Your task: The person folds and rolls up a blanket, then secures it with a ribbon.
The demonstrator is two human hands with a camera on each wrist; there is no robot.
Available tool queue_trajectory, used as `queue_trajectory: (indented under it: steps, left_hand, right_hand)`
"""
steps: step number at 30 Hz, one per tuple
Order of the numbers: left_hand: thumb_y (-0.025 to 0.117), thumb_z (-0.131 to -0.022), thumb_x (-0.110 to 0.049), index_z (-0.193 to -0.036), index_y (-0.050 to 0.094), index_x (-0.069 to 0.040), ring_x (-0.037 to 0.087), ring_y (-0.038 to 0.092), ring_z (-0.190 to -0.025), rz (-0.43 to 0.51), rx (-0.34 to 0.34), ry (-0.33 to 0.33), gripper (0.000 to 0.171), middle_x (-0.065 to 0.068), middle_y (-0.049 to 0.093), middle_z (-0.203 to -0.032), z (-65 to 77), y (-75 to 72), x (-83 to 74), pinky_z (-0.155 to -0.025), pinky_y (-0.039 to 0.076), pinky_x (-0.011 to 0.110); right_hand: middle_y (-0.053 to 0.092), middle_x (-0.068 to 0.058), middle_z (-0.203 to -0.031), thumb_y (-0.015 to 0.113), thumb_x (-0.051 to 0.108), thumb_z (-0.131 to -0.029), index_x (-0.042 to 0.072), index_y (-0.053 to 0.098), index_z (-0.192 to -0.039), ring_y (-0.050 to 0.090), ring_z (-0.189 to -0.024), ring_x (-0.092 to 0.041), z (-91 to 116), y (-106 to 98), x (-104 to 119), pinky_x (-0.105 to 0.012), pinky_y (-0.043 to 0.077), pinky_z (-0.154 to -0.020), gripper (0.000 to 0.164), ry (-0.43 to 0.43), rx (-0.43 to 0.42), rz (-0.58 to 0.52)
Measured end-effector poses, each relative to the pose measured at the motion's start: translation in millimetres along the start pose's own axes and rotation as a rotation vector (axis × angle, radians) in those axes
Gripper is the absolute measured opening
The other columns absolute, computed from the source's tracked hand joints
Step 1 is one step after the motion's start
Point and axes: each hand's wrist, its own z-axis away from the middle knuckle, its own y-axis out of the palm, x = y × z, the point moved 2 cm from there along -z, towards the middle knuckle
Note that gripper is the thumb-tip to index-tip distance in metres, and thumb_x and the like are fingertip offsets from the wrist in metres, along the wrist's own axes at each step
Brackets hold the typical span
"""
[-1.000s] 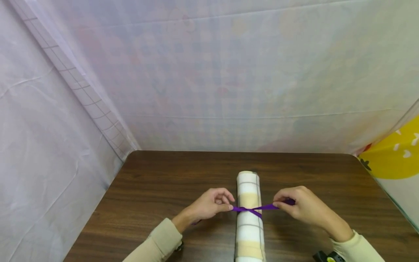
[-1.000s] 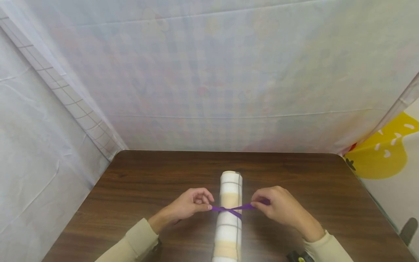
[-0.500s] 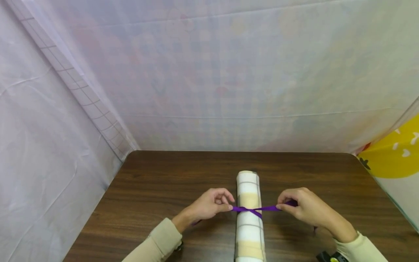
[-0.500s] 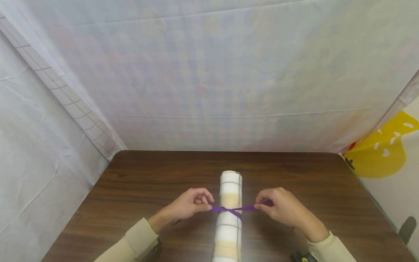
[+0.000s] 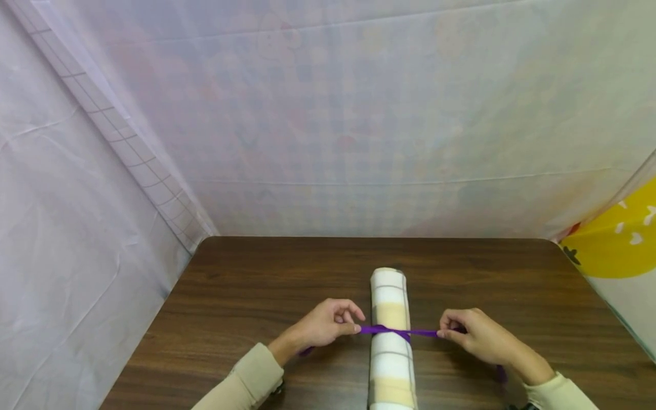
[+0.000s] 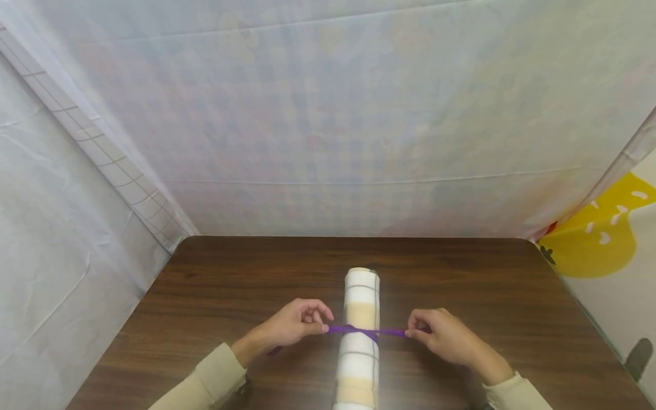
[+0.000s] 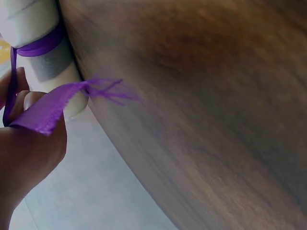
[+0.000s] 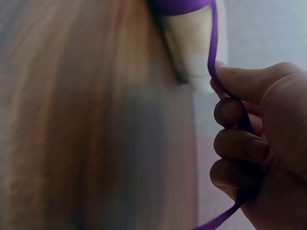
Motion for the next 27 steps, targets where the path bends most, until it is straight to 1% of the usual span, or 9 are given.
queue_trajectory:
  steps: [4,7,9,14,18,21,24,27]
  left_hand:
    - [0.069,-0.083,-0.012,-0.1,0.068,-0.009,0.006,0.045,-0.052,-0.056,0.016,-0.011,0.017,0.009,0.061,-0.071,1.0,1.3,1.0,-0.046,0.035,0.017]
    - [0.069,-0.084,-0.014,-0.1,0.069,-0.011,0.006,0.045,-0.053,-0.085,0.027,-0.027,0.017,0.011,0.062,-0.072,2.6,0.5,1.0,-0.046,0.036,0.018]
    - [0.068,-0.084,-0.015,-0.099,0.071,-0.013,0.007,0.045,-0.054,-0.11,0.03,-0.041,0.015,0.008,0.062,-0.072,3.9,-0.9,1.0,-0.047,0.036,0.018]
    - [0.068,-0.084,-0.018,-0.094,0.073,-0.017,0.007,0.045,-0.057,-0.169,0.039,-0.074,0.011,-0.003,0.061,-0.071,5.2,-2.6,0.5,-0.048,0.035,0.019]
    - [0.069,-0.084,-0.02,-0.089,0.074,-0.017,0.006,0.046,-0.058,-0.193,0.052,-0.073,0.008,-0.007,0.059,-0.069,3.1,-2.2,-0.9,-0.05,0.036,0.019]
    - [0.069,-0.084,-0.019,-0.087,0.073,-0.017,0.006,0.05,-0.062,-0.169,0.071,-0.064,0.006,-0.006,0.061,-0.071,1.7,-2.6,-1.5,-0.054,0.039,0.02]
    - [0.069,-0.084,-0.015,-0.089,0.071,-0.015,0.008,0.056,-0.069,-0.101,0.098,-0.057,0.006,-0.003,0.064,-0.076,1.4,-3.9,-1.4,-0.061,0.044,0.022]
    - [0.069,-0.083,-0.012,-0.093,0.07,-0.014,0.01,0.061,-0.076,-0.039,0.129,-0.047,0.01,-0.001,0.067,-0.081,0.6,-4.8,-0.6,-0.069,0.047,0.023]
  right_hand:
    - [0.053,0.013,-0.065,0.065,0.017,-0.087,0.023,0.055,-0.079,0.044,-0.056,0.005,2,7,-9,-0.017,0.04,-0.047,0.014,0.007,0.011,-0.01]
    - [0.053,0.012,-0.064,0.064,0.018,-0.088,0.023,0.055,-0.079,0.043,-0.054,0.005,-1,11,-11,-0.017,0.039,-0.046,0.014,0.018,0.003,0.008]
    - [0.052,0.013,-0.063,0.064,0.018,-0.088,0.023,0.055,-0.079,0.042,-0.053,0.005,-5,12,-12,-0.017,0.039,-0.046,0.014,0.027,-0.007,0.032]
    - [0.053,0.014,-0.064,0.066,0.017,-0.087,0.023,0.056,-0.078,0.042,-0.054,0.005,-13,13,-10,-0.018,0.039,-0.047,0.014,0.065,-0.025,0.099]
    - [0.054,0.014,-0.064,0.067,0.017,-0.086,0.023,0.056,-0.078,0.043,-0.054,0.005,-14,14,-8,-0.018,0.039,-0.048,0.015,0.103,-0.002,0.12]
    - [0.053,0.014,-0.063,0.067,0.016,-0.086,0.023,0.055,-0.078,0.043,-0.053,0.004,-12,14,-6,-0.018,0.039,-0.048,0.016,0.11,0.02,0.104]
    - [0.052,0.015,-0.063,0.067,0.015,-0.086,0.023,0.055,-0.077,0.043,-0.053,0.004,-11,13,-4,-0.018,0.039,-0.047,0.017,0.095,0.028,0.081]
    - [0.05,0.017,-0.062,0.067,0.016,-0.085,0.024,0.054,-0.076,0.042,-0.052,0.004,-11,14,-3,-0.017,0.038,-0.046,0.018,0.081,0.03,0.07]
